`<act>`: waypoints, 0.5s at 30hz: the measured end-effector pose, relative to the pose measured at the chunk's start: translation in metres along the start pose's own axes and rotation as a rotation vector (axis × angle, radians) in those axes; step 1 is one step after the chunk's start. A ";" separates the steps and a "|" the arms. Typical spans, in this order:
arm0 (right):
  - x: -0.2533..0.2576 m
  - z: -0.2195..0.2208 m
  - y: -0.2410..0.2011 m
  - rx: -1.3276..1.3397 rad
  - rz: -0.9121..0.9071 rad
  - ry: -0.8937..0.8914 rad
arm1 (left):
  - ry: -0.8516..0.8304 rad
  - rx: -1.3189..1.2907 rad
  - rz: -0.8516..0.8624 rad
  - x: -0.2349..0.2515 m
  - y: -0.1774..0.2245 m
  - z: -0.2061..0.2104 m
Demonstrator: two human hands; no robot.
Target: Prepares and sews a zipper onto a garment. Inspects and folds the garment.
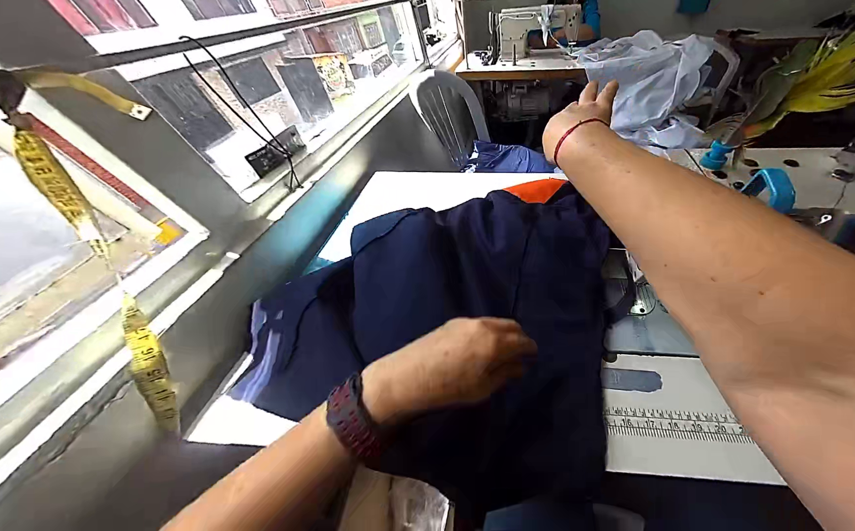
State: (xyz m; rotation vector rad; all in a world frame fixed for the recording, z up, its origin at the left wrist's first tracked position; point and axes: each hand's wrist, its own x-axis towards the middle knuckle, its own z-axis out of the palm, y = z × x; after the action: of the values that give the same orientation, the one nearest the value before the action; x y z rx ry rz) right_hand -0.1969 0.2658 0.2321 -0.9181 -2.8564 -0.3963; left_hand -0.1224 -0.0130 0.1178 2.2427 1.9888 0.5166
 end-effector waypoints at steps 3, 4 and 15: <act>-0.093 -0.041 -0.019 0.235 -0.127 -0.104 | -0.098 0.107 -0.400 0.045 -0.076 0.018; -0.119 -0.040 -0.023 0.331 -0.190 -0.100 | -0.133 0.068 -0.556 0.051 -0.092 0.024; -0.386 0.155 0.021 0.625 -0.744 -0.056 | -0.179 0.309 -0.884 0.074 -0.096 -0.018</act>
State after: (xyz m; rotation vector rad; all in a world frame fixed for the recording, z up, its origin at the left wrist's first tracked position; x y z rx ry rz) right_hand 0.1237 0.1108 0.0155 0.2499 -2.9553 0.4659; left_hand -0.2119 0.0704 0.1200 1.2046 2.7628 -0.0935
